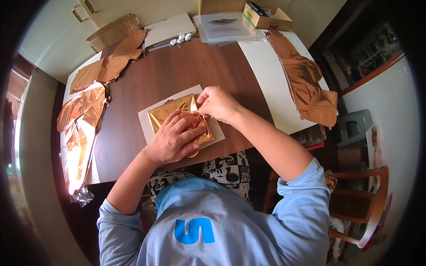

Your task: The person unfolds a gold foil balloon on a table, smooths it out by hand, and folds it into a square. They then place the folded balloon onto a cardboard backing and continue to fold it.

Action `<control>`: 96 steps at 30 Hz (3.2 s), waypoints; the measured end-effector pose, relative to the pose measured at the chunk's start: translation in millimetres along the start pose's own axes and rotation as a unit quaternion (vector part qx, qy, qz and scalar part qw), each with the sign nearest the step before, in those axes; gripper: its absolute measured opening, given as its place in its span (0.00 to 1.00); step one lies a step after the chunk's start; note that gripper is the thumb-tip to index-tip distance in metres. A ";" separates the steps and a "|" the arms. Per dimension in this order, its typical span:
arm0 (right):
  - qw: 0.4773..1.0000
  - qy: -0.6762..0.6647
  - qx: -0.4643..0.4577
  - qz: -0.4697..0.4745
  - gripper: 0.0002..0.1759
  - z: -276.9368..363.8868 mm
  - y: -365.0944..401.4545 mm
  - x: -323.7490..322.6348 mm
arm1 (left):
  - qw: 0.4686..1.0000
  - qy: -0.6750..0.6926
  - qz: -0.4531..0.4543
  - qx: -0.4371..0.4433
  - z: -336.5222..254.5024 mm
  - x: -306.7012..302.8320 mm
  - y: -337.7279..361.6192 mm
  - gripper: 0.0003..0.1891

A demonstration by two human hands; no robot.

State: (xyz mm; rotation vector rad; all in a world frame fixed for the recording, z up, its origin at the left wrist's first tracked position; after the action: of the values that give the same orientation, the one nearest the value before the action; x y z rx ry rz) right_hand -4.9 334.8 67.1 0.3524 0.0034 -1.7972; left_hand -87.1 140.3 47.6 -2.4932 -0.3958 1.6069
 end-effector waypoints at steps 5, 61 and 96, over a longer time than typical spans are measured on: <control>1.000 -0.013 0.008 0.023 0.13 -5.7 -5.3 -3.8 | 0.998 -0.005 0.054 0.012 -0.3 -5.3 0.8 0.26; 0.775 0.540 -0.319 -0.075 0.27 -22.6 127.2 61.6 | 0.941 0.009 0.006 -0.339 42.9 -31.3 -57.9 0.23; 0.775 0.548 -0.300 -0.095 0.29 -21.0 125.7 66.9 | 0.906 0.057 0.199 -0.370 53.4 -51.5 -73.0 0.18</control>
State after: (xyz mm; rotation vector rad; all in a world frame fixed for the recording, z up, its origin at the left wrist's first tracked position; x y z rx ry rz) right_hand 105.1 243.0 54.2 0.8971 1.4458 -1.4306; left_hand -166.0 193.7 89.6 -3.4088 -0.6013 1.6467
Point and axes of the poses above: each hand's wrist, its own y-axis away from the middle knuckle, its own x-axis out of the palm, z = x × y, the point moved 1 cm from there along -y, towards the middle knuckle, and after that the axes turned 13 degrees about -x, right-handed, at the moved point
